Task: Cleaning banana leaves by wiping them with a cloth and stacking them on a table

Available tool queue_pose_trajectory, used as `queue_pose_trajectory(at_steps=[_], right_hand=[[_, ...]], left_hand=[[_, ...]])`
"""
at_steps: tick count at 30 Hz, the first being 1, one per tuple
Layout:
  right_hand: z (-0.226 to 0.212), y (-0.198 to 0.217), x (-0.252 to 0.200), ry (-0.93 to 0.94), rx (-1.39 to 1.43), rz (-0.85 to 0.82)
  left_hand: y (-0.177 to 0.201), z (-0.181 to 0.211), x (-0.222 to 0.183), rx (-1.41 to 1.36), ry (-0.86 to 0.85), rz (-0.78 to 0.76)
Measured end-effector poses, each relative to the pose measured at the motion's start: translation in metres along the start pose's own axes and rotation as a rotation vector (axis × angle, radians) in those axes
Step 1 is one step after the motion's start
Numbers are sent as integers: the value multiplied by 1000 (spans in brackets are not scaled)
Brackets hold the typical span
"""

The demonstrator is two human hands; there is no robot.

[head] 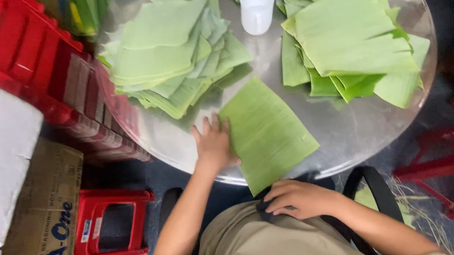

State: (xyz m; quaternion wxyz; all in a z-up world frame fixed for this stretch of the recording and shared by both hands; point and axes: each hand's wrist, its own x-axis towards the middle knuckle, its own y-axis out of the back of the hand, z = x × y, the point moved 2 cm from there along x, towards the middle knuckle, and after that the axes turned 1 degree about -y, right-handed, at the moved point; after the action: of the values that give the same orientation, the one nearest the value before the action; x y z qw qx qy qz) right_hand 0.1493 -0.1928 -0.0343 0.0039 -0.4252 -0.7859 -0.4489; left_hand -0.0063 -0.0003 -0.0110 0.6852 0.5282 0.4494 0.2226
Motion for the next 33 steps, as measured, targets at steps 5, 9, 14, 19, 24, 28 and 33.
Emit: queue_pose_trajectory(at_steps=[5, 9, 14, 19, 24, 28, 33], right_hand=[[2, 55, 6, -302, 26, 510], [29, 39, 57, -333, -234, 662], [121, -29, 61, -415, -665, 265], [165, -12, 65, -532, -737, 302], [148, -8, 63, -513, -667, 320], [140, -11, 61, -477, -720, 315], [137, -8, 53, -456, -706, 297]], left_hand=[[-38, 17, -67, -196, -136, 405], [-95, 25, -88, -172, -149, 626], [-97, 46, -119, -439, -742, 877], [-95, 38, -102, -384, -745, 961], [-95, 36, -98, -451, -642, 905], [-100, 29, -94, -478, -616, 1007], [-108, 29, -88, -452, -639, 1024]])
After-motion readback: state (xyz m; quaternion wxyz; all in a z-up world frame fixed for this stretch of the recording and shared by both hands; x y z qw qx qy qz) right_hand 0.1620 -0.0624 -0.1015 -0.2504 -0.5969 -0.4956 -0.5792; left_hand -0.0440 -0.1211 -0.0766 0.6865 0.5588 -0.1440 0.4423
